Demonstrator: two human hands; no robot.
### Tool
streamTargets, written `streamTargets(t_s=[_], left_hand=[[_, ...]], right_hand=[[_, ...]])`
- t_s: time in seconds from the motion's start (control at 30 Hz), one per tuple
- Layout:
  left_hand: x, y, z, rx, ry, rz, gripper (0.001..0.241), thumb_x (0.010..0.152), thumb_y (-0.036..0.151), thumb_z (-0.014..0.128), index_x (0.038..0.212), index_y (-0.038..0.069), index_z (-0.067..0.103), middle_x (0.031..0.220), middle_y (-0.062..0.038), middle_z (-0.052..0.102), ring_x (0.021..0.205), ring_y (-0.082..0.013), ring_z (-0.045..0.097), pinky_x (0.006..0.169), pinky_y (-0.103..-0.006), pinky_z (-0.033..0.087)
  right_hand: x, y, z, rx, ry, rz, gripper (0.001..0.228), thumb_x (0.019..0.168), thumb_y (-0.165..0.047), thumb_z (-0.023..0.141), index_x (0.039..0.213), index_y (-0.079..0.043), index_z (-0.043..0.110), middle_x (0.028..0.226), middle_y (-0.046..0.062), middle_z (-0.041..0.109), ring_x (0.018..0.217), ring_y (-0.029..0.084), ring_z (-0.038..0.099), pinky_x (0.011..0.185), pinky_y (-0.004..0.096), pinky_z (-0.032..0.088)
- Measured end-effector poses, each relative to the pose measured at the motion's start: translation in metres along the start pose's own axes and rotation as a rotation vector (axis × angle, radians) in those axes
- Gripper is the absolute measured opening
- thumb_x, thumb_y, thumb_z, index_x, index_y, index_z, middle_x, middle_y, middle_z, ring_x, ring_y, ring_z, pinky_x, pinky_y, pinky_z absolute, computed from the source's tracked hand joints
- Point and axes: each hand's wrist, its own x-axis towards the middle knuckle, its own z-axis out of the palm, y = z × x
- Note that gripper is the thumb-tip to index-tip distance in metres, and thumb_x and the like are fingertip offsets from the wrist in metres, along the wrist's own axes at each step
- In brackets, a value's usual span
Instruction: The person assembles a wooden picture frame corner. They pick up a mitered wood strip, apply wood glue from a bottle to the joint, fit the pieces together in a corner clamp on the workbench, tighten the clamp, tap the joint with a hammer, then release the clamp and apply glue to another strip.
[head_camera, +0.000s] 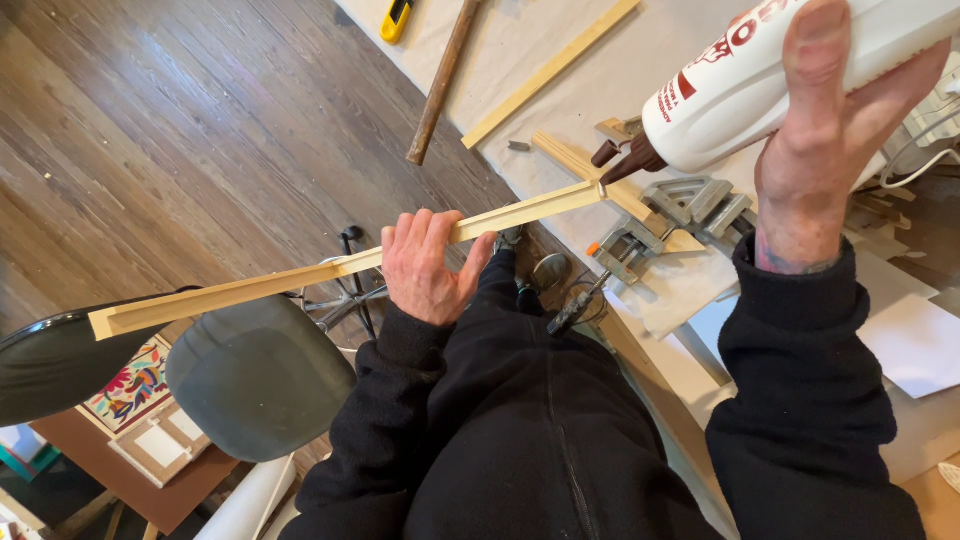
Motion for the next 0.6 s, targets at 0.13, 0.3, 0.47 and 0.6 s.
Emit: streamTargets(t_s=[0.13,0.3,0.47,0.6], left_hand=[[-0.001,-0.001,0.004,-0.003,-0.003,-0.006,0.035,0.093,0.038,0.079,0.101,0.006,0.066,0.084,-0.005,0.054,0.08,-0.0245,0.05,0.075,-0.039,0.037],[0.0,0.007,0.024,-0.022,0.004,0.005,0.032,0.093,0.039,0.077,0.098,0.01,0.065,0.088,-0.006,0.058,0.087,-0.0279,0.057,0.077,-0.043,0.04],[-0.006,0.029,0.093,-0.013,0.026,0.048,0.039,0.089,0.046,0.077,0.085,0.012,0.059,0.08,-0.006,0.054,0.08,-0.027,0.054,0.072,-0.0445,0.039],[-0.012,0.047,0.138,0.03,0.003,0.124,0.042,0.092,0.05,0.072,0.086,0.011,0.057,0.081,-0.005,0.051,0.082,-0.0245,0.054,0.074,-0.0414,0.04]], right_hand=[[0.013,-0.017,0.009,-0.019,-0.018,-0.054,0.085,0.109,-0.055,0.072,0.16,-0.005,0.026,0.141,0.017,0.05,0.126,0.024,0.06,0.109,0.042,0.049],[0.018,-0.053,0.035,0.096,0.013,-0.169,0.068,0.107,-0.062,0.061,0.143,-0.007,0.046,0.117,0.011,0.062,0.102,0.022,0.071,0.095,0.044,0.06],[-0.005,-0.065,0.071,0.485,-0.215,-0.033,0.066,0.113,-0.052,0.052,0.152,0.001,0.05,0.139,0.015,0.059,0.13,0.024,0.062,0.118,0.04,0.049],[-0.009,-0.122,0.118,0.518,-0.238,-0.094,0.055,0.117,-0.055,0.057,0.137,-0.004,0.052,0.131,0.014,0.066,0.12,0.021,0.066,0.11,0.041,0.052]])
